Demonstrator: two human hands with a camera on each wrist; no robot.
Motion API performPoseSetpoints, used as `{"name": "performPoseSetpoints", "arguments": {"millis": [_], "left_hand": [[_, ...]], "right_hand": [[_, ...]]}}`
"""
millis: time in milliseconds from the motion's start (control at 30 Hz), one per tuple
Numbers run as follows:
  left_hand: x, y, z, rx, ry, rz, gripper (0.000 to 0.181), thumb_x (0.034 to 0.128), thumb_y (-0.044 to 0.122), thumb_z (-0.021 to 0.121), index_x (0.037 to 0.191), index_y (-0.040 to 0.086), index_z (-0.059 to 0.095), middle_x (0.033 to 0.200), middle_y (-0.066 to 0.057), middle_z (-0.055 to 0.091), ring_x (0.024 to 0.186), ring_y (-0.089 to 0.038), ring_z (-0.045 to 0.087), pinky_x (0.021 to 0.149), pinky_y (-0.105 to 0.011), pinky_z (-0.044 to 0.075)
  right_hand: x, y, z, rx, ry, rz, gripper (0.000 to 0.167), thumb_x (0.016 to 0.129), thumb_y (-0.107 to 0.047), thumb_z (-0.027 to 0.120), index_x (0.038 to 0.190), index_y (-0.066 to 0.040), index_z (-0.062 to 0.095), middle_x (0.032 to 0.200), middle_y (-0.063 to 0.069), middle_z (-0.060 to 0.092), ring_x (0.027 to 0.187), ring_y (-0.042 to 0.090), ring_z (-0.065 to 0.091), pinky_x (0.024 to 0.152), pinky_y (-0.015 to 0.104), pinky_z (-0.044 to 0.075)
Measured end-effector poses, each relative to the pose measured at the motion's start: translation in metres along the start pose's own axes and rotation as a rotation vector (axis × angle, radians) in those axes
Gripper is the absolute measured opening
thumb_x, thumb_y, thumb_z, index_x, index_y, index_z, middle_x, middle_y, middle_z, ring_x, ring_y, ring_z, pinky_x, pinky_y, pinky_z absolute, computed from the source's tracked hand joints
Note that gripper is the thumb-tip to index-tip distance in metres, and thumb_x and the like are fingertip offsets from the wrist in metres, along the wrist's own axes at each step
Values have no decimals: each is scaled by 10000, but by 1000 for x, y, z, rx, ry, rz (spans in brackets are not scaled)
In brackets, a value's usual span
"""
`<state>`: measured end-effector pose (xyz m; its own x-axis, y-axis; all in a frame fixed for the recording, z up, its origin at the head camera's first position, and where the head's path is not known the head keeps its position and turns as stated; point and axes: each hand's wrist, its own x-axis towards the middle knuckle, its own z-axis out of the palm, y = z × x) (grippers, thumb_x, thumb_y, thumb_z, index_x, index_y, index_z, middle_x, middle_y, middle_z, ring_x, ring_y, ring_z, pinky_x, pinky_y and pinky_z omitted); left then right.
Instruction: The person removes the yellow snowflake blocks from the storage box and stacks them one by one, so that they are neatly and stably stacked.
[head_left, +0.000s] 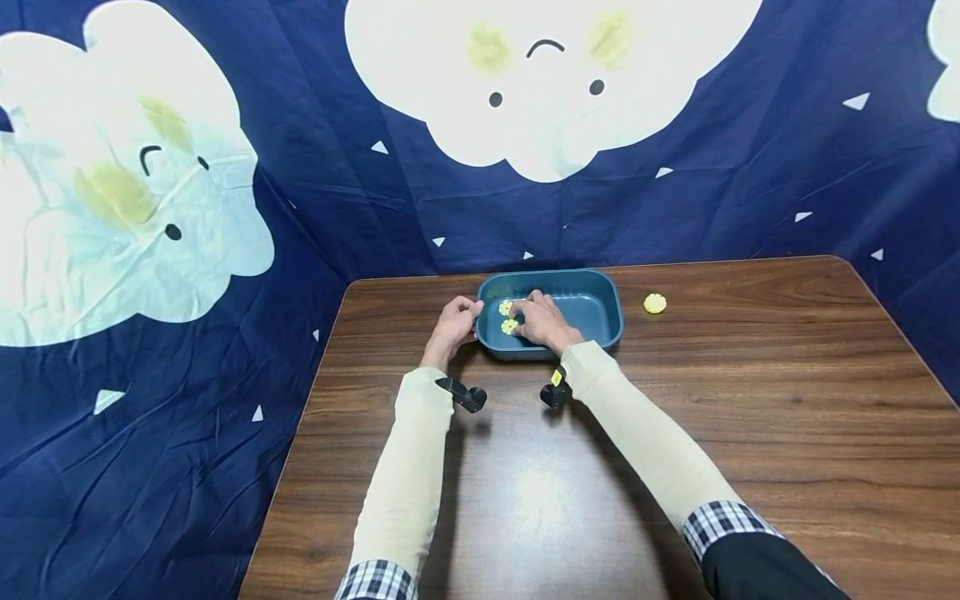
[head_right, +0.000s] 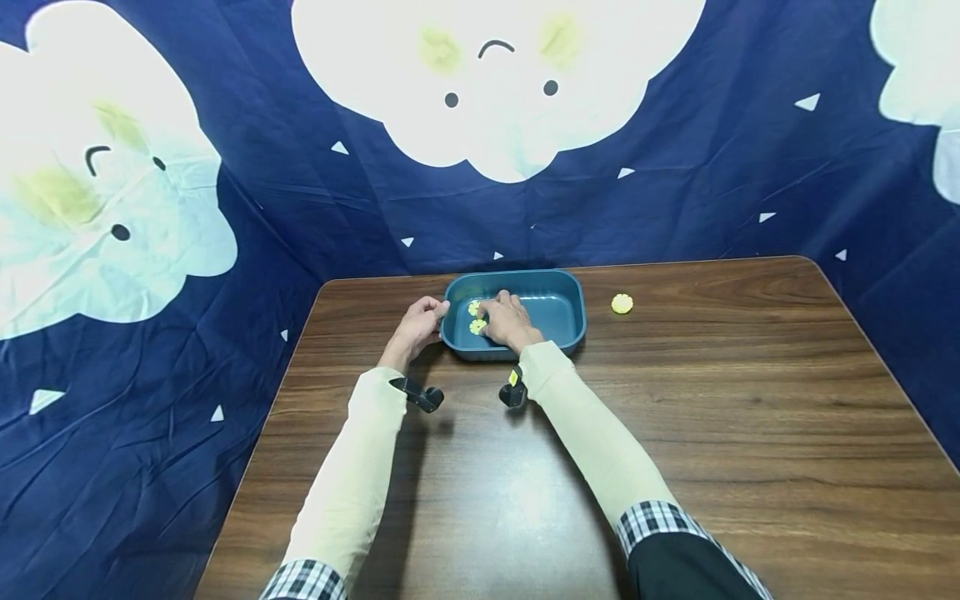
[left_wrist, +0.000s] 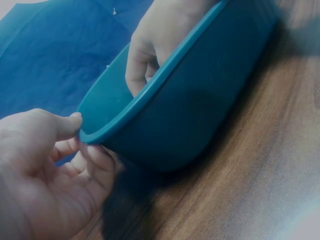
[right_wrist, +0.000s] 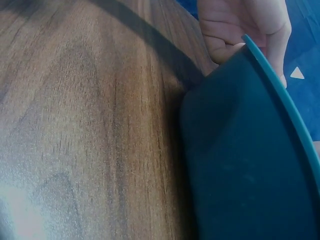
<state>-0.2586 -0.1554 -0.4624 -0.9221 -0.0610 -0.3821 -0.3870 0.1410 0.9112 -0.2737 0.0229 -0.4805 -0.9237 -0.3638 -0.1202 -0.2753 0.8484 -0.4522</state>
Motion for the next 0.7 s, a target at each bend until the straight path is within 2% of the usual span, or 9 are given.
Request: {"name": "performPoseSetpoints", "arguments": {"millis": [300,433,533,700], "left_hand": [[3,-3,0,-8,3,6,185,978,224,553,856,113,469,820,-64,479,615,-100,469,580,-235,448],[3,-3,0,0,5,1,186,977,240,555,866,114,476,821,-61,474,639,-110,473,628,-261,462],[2,-2,0,-1,6,0,188,979,243,553,870,112,473,825,-61,467,643,-113,468,636,-269,455],[-1,0,0,-6,7,3,190,980,238,550,865,113,464,821,-62,460,624,-106,458,571,-225,433]], "right_hand": [[0,2,0,13,13,9,294,827,-266,755,1036,-125,603,1183,126,470,1099,304,424,991,427,372],[-2,3,-2,29,24,13,297,815,-249,763,991,-105,572,1115,111,478,1053,306,432,967,433,365],[-3,4,-4,50,26,10,242,825,-233,747,937,-106,574,1083,103,482,1032,307,433,956,442,359],[-3,7,-7,69,35,-24,133,845,-214,704,826,-126,606,983,82,539,995,276,469,941,419,375]]}}
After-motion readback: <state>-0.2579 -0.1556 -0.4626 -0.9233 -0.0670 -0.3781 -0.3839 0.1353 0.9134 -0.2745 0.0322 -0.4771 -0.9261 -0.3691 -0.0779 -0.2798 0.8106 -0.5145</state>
